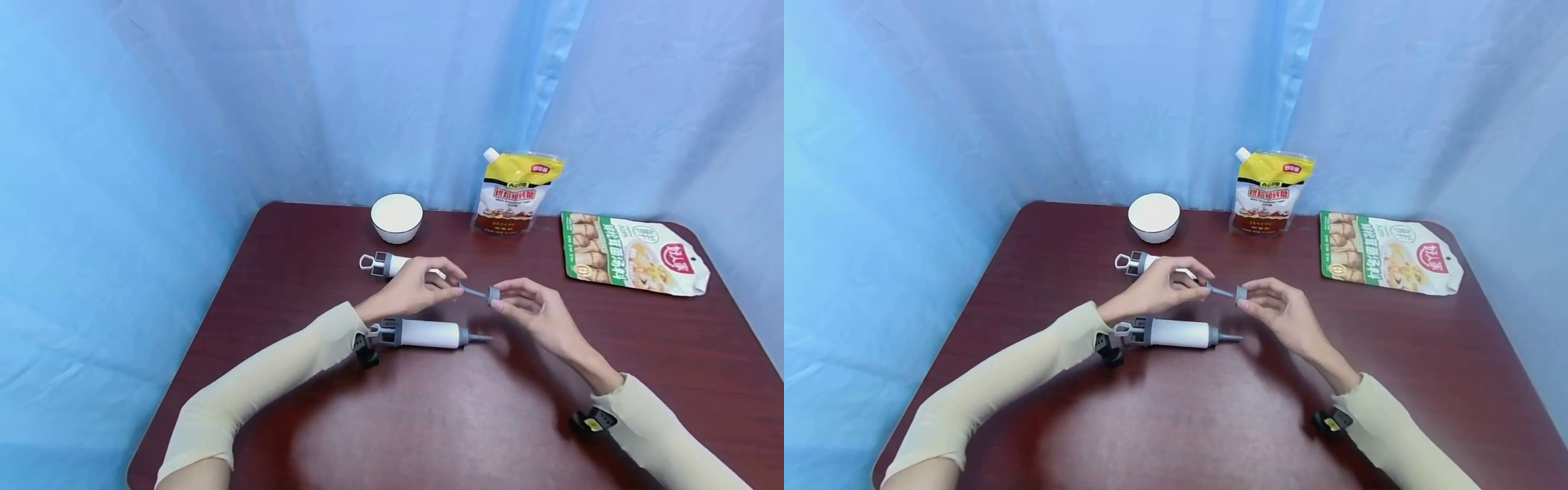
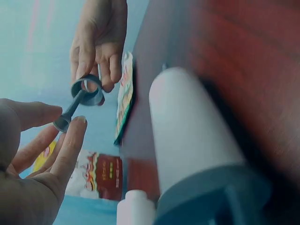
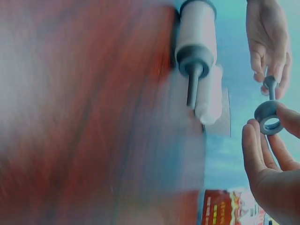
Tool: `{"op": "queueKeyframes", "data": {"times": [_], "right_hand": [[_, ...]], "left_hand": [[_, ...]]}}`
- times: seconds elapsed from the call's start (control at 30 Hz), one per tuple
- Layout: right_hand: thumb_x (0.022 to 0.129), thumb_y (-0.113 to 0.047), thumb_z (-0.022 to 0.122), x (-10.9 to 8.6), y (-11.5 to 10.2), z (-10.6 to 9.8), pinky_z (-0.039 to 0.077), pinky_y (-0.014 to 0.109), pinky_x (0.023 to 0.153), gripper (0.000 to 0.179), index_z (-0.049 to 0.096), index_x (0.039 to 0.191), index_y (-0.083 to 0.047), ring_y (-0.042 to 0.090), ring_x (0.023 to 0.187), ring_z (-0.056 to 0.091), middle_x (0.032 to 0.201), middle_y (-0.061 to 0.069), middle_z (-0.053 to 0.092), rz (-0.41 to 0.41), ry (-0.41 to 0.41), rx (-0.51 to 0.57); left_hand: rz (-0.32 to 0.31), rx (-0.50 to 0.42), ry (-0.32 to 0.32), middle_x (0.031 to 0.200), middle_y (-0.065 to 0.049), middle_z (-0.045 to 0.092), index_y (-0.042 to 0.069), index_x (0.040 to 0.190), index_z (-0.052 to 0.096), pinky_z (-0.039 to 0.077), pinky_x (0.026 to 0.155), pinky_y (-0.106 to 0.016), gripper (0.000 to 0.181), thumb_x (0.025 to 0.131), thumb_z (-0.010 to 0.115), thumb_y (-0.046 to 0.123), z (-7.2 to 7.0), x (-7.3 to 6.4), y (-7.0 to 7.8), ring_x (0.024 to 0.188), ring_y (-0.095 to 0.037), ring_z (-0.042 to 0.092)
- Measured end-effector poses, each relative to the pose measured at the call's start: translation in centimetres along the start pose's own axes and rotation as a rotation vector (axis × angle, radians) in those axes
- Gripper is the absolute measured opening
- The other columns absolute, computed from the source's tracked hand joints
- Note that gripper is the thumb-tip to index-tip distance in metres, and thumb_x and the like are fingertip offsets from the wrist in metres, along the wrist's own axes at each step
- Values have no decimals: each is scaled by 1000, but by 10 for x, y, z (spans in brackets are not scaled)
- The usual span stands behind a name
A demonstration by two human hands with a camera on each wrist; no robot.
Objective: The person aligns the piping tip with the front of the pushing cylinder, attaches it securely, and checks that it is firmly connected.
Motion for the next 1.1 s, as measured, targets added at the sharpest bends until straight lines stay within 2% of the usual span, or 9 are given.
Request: {"op": "queueKeyframes", "data": {"times": [0.13,0.23,0.4,0.63,0.9,1.1], "right_hand": [[99,-16,73,-8,-7,9,59,19,89,31,66,126,-4,6,100,75,113,5,74,-37,-33,5],[98,-13,73,-12,-11,15,59,20,88,30,66,125,-3,7,100,75,113,6,74,-64,-56,22],[97,-8,74,-16,-13,24,60,22,87,30,65,125,-2,8,101,75,114,4,73,-93,-87,69],[96,-4,74,-18,-14,32,61,23,87,30,65,125,-1,8,102,75,116,1,72,-126,-114,96],[95,-2,74,-19,-16,39,61,23,88,29,67,123,-1,8,102,75,117,12,72,-140,-117,98],[94,-6,77,-21,-15,39,61,22,84,30,68,122,-3,12,97,76,115,15,73,-107,-113,84]], "left_hand": [[7,-39,11,110,-16,72,1,116,71,63,84,-27,25,92,78,5,6,-12,2,89,-16,77],[2,-53,19,114,-15,74,4,115,72,63,84,-27,24,91,79,7,11,-20,2,88,-12,76],[5,-53,14,110,-12,77,4,114,74,63,85,-26,26,91,82,12,17,-29,2,87,-10,78],[37,-40,28,101,-10,79,8,111,77,63,84,-26,23,89,83,13,23,-34,-3,85,-8,78],[47,-64,37,102,-13,79,4,110,77,63,84,-26,21,90,82,9,28,-38,-5,84,-9,77],[69,-49,32,104,-11,79,5,111,78,63,86,-25,19,93,79,12,32,-40,-7,88,-7,78]]}}
Point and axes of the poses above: each hand's wrist, its own x-axis towards the middle knuckle, its own z-axis out of the palm, y = z × x, the point moved 4 cm from there along x, towards the middle knuckle
